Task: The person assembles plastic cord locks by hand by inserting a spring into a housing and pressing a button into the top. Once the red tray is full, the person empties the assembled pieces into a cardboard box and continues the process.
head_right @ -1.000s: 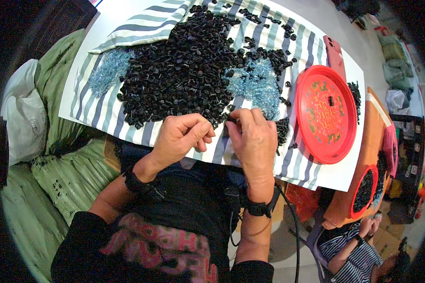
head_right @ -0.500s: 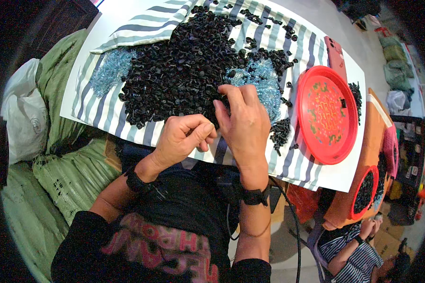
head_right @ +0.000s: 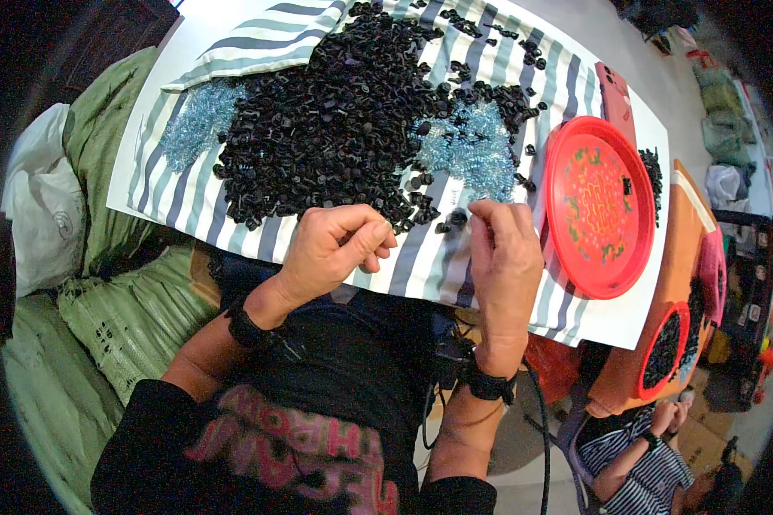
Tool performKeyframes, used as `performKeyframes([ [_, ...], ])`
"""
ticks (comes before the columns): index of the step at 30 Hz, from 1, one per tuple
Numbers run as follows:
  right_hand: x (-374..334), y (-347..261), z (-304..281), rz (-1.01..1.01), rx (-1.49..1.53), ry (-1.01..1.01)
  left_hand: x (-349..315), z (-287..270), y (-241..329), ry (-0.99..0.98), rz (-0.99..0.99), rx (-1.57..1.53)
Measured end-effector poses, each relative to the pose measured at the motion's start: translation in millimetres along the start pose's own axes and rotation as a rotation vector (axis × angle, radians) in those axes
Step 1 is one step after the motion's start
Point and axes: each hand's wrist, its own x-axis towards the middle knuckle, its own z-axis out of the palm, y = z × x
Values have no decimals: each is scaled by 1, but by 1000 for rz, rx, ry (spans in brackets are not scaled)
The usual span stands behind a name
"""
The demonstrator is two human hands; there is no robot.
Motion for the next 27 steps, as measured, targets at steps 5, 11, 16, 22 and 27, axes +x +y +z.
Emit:
performKeyframes([
  [5,-3,3,-2,29,-8,3,0,1,-1,-1,20,44],
  [11,1,-1,7,31,-31,-7,0,2,-2,-14,27,50],
  [16,9,-12,17,-51,-79,-35,0,2,-1,-9,10,41],
  [22,13,-28,22,-81,-166,-156,0,1,-1,-12,6,32],
  [27,16,-25,22,-44,-117,-158,0,1,1,-6,-11,2],
])
